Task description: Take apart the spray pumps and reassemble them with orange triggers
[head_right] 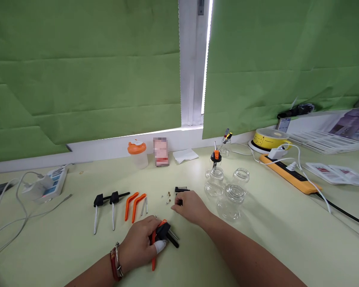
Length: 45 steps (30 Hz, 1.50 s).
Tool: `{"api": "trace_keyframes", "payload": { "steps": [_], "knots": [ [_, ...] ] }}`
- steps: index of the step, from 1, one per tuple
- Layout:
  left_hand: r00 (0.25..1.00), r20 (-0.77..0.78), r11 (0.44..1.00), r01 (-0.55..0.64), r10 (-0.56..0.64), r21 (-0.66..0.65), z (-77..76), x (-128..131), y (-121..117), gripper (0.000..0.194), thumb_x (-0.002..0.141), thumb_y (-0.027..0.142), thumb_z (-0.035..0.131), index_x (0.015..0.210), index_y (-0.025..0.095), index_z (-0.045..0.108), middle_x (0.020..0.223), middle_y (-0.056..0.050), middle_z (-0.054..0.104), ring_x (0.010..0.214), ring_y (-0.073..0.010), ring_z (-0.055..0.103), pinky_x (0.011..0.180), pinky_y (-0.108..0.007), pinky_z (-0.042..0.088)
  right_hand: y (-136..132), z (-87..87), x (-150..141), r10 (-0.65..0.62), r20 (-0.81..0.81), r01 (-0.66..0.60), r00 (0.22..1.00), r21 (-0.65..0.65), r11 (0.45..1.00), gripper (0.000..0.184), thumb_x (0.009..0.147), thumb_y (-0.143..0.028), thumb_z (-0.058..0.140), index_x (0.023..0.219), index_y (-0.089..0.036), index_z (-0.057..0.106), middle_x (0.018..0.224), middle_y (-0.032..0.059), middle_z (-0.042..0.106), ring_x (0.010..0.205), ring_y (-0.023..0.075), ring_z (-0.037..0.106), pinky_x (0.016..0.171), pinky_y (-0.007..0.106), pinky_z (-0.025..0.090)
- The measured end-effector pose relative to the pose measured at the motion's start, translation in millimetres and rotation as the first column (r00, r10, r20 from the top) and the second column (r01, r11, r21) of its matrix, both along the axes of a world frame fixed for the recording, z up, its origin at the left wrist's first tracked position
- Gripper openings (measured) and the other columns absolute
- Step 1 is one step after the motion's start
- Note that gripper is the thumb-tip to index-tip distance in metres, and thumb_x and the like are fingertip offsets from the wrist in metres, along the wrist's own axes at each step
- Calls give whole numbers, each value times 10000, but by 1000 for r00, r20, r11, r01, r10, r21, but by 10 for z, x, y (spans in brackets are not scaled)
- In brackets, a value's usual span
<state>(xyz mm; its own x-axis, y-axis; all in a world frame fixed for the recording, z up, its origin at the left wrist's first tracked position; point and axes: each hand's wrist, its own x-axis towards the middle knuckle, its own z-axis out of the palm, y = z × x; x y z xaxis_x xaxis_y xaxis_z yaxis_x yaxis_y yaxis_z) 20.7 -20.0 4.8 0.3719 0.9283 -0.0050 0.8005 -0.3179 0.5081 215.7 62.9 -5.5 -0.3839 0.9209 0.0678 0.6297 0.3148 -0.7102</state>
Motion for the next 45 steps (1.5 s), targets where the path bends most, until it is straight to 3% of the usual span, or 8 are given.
{"api": "trace_keyframes", "payload": {
  "steps": [3,9,19,23,30,38,45],
  "knots": [
    [999,14,998,45,-46,44,2,27,0,133,700,273,566,819,218,590,901,-34,564,788,-178,526,654,-266,409,-11,28,-21,-20,2,20,1000,15,1000,141,716,-330,622,669,-199,646,611,-13,604,555,120,483,516,228,318],
    [998,57,993,11,-18,115,-76,6,68,210,714,252,562,915,196,590,1014,-70,547,926,-226,498,796,-343,433,-29,51,-46,-22,63,18,998,74,997,182,759,-347,592,669,-192,627,569,-11,555,522,115,440,501,233,276],
    [999,49,990,-26,20,139,-156,-49,110,388,738,290,561,1111,186,542,1258,-117,483,1184,-294,410,1009,-463,333,20,-19,-9,-73,-29,74,997,47,996,294,806,-451,501,704,-193,597,545,-23,548,483,107,434,481,227,290],
    [998,56,989,-1,-8,146,-161,-42,124,505,725,312,583,1205,193,480,1314,-118,457,1216,-301,390,1033,-481,309,41,-1,12,-109,-62,112,992,42,993,290,795,-453,506,698,-193,592,543,-26,549,484,106,440,485,225,302],
    [998,32,989,44,-49,143,-179,-48,136,549,733,321,575,1252,199,443,1347,-122,436,1241,-305,370,1050,-489,288,115,-58,63,-210,-138,215,968,23,976,299,787,-466,492,690,-192,560,540,-28,503,503,112,419,482,225,317],
    [999,5,992,48,-49,114,-175,-50,133,587,749,339,566,1290,166,417,1368,-136,412,1263,-305,346,1066,-488,277,172,-42,159,-293,-58,294,954,9,956,263,748,-431,535,641,-191,546,595,4,566,555,133,475,514,241,329],
    [999,20,989,42,-45,139,-201,-67,132,575,740,328,580,1276,182,431,1358,-126,425,1254,-303,364,1058,-476,302,214,2,240,-367,-84,366,927,-21,930,234,766,-405,503,659,-198,524,605,11,579,548,139,488,506,245,339]
  ]
}}
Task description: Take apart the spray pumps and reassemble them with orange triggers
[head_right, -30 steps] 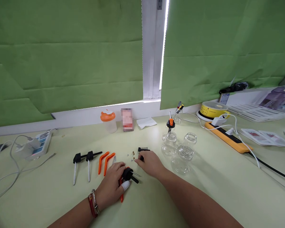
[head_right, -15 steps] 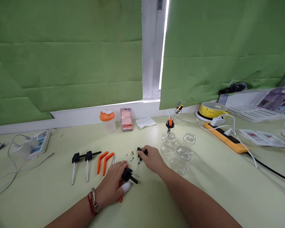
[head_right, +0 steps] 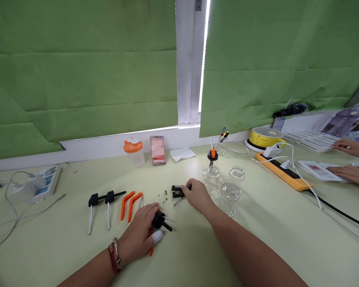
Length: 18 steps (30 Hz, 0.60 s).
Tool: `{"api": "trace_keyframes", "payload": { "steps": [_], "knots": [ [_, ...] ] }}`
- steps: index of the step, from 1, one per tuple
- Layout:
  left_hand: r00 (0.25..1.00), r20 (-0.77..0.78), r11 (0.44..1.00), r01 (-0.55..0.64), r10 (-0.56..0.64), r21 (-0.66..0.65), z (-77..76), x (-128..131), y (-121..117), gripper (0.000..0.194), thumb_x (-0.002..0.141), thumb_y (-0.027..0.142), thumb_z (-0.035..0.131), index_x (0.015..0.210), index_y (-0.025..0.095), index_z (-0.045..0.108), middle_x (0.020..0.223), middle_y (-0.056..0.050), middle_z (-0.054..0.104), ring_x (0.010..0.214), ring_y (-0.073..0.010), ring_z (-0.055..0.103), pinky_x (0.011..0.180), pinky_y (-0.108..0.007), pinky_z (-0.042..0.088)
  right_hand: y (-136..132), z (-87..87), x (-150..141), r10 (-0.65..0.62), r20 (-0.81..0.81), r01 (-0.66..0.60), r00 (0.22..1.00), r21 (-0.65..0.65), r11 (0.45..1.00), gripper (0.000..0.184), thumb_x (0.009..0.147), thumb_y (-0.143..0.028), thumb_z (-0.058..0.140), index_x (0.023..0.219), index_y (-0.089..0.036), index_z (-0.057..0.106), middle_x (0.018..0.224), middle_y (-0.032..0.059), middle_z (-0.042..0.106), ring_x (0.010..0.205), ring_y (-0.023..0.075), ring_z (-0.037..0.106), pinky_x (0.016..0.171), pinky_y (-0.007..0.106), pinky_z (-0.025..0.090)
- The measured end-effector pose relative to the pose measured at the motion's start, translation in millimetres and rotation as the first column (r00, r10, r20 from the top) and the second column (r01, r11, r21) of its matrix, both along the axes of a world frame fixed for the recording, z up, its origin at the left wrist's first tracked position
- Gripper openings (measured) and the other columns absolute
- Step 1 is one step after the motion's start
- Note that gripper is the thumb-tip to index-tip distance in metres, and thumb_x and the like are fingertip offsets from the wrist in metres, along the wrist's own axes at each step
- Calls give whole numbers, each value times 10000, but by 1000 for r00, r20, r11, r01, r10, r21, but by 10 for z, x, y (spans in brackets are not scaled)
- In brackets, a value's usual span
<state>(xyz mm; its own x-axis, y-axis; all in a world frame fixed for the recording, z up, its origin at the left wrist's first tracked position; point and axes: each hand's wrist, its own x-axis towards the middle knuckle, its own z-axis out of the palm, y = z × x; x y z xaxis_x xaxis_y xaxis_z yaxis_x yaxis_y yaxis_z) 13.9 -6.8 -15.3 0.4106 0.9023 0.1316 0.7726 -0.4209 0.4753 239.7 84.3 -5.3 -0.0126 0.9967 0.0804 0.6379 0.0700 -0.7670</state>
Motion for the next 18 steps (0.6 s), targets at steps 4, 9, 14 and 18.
{"api": "trace_keyframes", "payload": {
  "steps": [4,9,14,18],
  "knots": [
    [1000,-4,1000,7,-7,14,-9,0,2,559,752,341,569,1268,175,433,1352,-133,428,1248,-303,371,1052,-481,311,-2,45,24,-39,11,38,999,62,997,226,769,-392,504,660,-195,525,625,7,576,571,134,488,528,244,353],
    [1000,-13,1000,11,-11,14,-21,-7,2,560,758,344,565,1275,179,424,1356,-126,425,1251,-296,369,1052,-481,318,-90,70,48,231,30,-227,972,-111,968,258,639,-413,670,680,-181,566,615,-17,559,556,116,480,481,214,327],
    [1000,-11,1000,10,-10,21,-38,-17,9,573,755,338,570,1285,183,419,1356,-125,429,1253,-300,369,1051,-488,322,-179,20,-21,513,189,-493,838,-142,858,195,586,-317,739,689,-188,637,657,-25,608,603,122,523,521,216,325],
    [1000,-12,1000,6,-5,25,-42,-14,5,568,748,325,574,1275,172,429,1351,-128,434,1245,-298,377,1050,-479,329,-188,14,-89,512,409,-562,755,1,827,121,659,-317,709,683,-200,687,731,8,630,762,169,555,643,247,358]
  ]
}}
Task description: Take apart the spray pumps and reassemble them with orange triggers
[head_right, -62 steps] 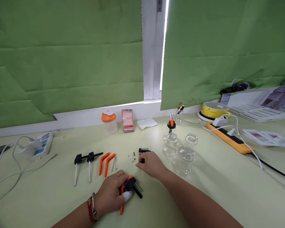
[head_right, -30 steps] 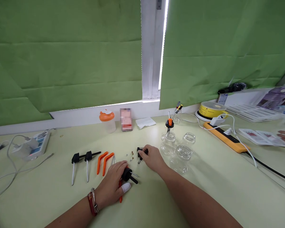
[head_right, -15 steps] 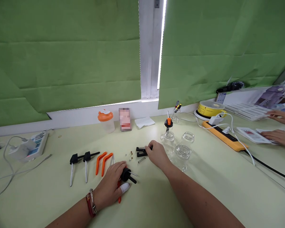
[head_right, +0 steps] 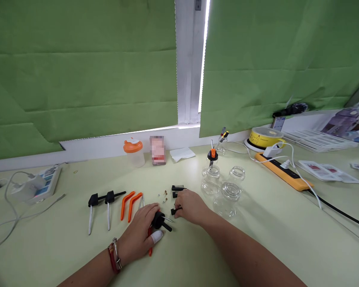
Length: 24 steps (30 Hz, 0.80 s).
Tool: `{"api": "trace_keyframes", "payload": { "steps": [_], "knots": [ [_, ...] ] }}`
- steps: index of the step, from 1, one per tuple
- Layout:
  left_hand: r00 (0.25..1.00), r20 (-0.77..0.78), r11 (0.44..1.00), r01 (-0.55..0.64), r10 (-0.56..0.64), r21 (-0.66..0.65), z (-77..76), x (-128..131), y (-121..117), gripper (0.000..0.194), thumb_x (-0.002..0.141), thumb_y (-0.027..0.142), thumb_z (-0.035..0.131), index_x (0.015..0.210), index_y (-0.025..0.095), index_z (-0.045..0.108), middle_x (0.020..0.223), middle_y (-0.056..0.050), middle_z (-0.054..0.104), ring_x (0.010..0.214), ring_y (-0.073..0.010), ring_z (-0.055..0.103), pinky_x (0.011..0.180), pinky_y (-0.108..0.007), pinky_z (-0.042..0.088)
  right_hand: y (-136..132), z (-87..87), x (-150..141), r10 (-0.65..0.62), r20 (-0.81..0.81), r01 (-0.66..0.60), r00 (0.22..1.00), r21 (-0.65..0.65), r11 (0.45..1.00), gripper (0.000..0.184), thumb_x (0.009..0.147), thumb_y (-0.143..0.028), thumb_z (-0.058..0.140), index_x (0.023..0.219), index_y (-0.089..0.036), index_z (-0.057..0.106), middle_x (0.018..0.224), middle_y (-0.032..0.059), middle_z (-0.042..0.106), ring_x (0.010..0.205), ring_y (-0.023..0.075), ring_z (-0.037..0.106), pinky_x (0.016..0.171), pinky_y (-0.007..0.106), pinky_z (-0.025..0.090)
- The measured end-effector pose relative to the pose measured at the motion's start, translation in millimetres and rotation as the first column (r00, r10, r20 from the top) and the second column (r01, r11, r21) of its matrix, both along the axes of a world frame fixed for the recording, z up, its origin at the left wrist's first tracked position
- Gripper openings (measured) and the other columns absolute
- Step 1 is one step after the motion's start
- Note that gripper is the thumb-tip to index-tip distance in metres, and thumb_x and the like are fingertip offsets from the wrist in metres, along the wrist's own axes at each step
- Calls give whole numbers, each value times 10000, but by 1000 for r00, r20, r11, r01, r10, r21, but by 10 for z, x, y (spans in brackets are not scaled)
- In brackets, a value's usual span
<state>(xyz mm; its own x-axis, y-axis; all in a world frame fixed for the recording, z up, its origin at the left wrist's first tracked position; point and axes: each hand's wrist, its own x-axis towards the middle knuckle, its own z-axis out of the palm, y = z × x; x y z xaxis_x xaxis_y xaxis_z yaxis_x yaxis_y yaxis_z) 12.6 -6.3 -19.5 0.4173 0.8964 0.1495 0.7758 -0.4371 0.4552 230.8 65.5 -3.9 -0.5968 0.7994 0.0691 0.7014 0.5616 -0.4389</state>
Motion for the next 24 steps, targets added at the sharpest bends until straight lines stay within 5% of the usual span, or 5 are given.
{"api": "trace_keyframes", "payload": {
  "steps": [14,19,24],
  "knots": [
    [999,-48,999,-3,0,-53,18,48,77,595,768,347,548,1305,135,403,1424,-163,340,1320,-316,282,1082,-510,253,67,-84,-22,-93,66,79,993,190,979,181,835,-205,521,762,-199,686,824,44,638,824,189,542,720,286,388],
    [1000,8,1000,-1,1,-25,61,43,18,485,761,301,551,1222,175,462,1376,-142,384,1273,-304,333,1042,-484,310,-30,-126,-132,13,54,-29,998,293,956,283,862,-159,434,955,-249,685,1191,70,542,1076,232,461,873,356,360],
    [997,74,1000,-20,22,-24,164,57,-50,271,728,253,561,993,196,546,1044,-90,549,958,-242,514,852,-399,441,-43,-219,-278,45,149,-90,988,312,946,380,813,-113,447,1116,-263,620,1442,73,304,1286,303,258,999,460,229]
  ]
}}
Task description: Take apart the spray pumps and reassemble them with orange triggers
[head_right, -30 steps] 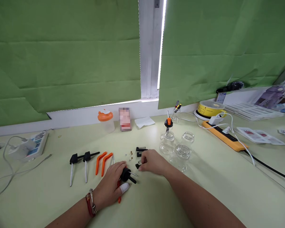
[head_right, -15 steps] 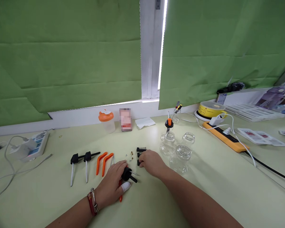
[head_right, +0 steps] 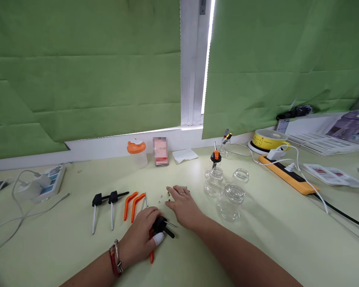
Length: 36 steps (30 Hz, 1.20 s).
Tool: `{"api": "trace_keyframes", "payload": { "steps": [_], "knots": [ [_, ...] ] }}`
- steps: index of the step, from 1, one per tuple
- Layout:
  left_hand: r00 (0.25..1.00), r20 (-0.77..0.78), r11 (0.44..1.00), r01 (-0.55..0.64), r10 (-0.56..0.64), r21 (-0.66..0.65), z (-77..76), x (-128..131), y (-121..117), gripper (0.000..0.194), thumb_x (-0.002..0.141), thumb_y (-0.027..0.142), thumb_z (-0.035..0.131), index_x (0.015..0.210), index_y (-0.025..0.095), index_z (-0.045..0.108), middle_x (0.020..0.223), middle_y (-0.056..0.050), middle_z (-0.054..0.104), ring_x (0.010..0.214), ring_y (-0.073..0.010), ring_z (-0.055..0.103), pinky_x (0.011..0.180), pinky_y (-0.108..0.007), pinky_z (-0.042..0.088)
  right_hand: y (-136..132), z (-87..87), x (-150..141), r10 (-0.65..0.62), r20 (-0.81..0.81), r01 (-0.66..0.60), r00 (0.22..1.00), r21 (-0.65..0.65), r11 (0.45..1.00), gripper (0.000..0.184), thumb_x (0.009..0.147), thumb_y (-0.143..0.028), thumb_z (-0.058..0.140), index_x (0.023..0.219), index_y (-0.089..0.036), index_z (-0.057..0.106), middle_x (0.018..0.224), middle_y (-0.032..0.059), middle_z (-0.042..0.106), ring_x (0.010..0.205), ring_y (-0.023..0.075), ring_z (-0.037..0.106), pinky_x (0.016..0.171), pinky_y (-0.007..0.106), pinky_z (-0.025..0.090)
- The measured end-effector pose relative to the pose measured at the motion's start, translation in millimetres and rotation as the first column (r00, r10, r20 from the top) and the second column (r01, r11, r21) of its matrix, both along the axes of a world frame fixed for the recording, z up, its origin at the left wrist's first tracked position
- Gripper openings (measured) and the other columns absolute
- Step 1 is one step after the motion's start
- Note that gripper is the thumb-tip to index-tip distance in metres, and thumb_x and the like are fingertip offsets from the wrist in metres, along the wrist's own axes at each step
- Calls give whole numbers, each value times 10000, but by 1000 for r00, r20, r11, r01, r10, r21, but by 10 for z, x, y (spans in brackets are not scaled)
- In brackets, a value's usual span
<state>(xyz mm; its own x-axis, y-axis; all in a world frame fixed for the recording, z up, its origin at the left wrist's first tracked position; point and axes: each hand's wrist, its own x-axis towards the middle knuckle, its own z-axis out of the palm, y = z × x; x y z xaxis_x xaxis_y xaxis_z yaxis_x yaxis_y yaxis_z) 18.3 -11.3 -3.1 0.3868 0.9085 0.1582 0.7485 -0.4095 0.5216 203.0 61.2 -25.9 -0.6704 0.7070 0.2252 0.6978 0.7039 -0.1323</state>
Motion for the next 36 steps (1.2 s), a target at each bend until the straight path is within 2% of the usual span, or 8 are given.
{"api": "trace_keyframes", "payload": {
  "steps": [5,8,13,19,23,27,32,36],
  "knots": [
    [997,33,996,-65,67,-63,32,-28,-3,196,734,238,535,925,194,526,940,-65,563,857,-218,523,761,-357,449,-66,153,-82,-13,-90,10,996,-38,999,408,851,-140,392,1226,-238,520,1382,103,396,1252,279,321,991,452,245],
    [984,116,984,-124,138,-127,-4,-60,15,297,763,230,506,1058,204,491,956,-62,584,844,-206,542,742,-338,454,-161,264,-53,-70,-202,21,977,-237,971,337,918,-306,326,883,-172,633,901,85,628,867,194,539,786,327,398],
    [933,260,963,-208,248,-169,-73,-58,41,286,761,243,539,1041,192,519,930,-57,621,804,-189,568,715,-310,460,-244,148,-25,-207,-317,-104,926,-739,665,370,872,-425,396,622,-171,497,530,-28,446,466,85,354,443,209,282],
    [971,190,975,-107,144,-195,-6,-7,-22,143,730,289,587,815,174,586,704,-2,596,623,-139,515,556,-240,398,-200,77,-80,-326,-477,-162,816,-730,664,416,675,-509,652,566,-171,436,497,-60,353,479,71,311,433,203,202],
    [990,138,994,26,-11,-104,68,-3,-69,188,711,198,566,893,206,613,802,-7,609,708,-141,539,634,-235,418,-231,135,-77,-426,-540,-368,726,-828,422,417,713,-576,590,713,-166,515,510,-66,401,452,67,342,432,198,242],
    [979,49,976,203,-200,-82,101,-16,-118,354,677,142,534,1013,241,589,870,-8,621,745,-149,563,669,-234,433,-242,124,-114,-533,-541,-407,651,-841,356,375,714,-498,636,634,-157,499,496,-66,402,439,52,321,427,193,229],
    [901,-1,895,431,-434,-112,110,-33,-164,345,642,179,577,974,269,598,802,12,614,648,-136,567,583,-210,422,-166,128,-176,-568,-668,-389,482,-743,544,327,787,-484,555,783,-158,587,632,-25,505,430,49,352,425,207,299],
    [870,-39,868,487,-492,-95,108,-21,-170,278,605,194,592,877,249,599,748,3,609,632,-158,565,548,-223,414,-157,86,-324,-91,-645,-275,759,-444,853,216,855,-284,482,901,-184,668,998,72,597,826,153,576,732,280,467]
  ]
}}
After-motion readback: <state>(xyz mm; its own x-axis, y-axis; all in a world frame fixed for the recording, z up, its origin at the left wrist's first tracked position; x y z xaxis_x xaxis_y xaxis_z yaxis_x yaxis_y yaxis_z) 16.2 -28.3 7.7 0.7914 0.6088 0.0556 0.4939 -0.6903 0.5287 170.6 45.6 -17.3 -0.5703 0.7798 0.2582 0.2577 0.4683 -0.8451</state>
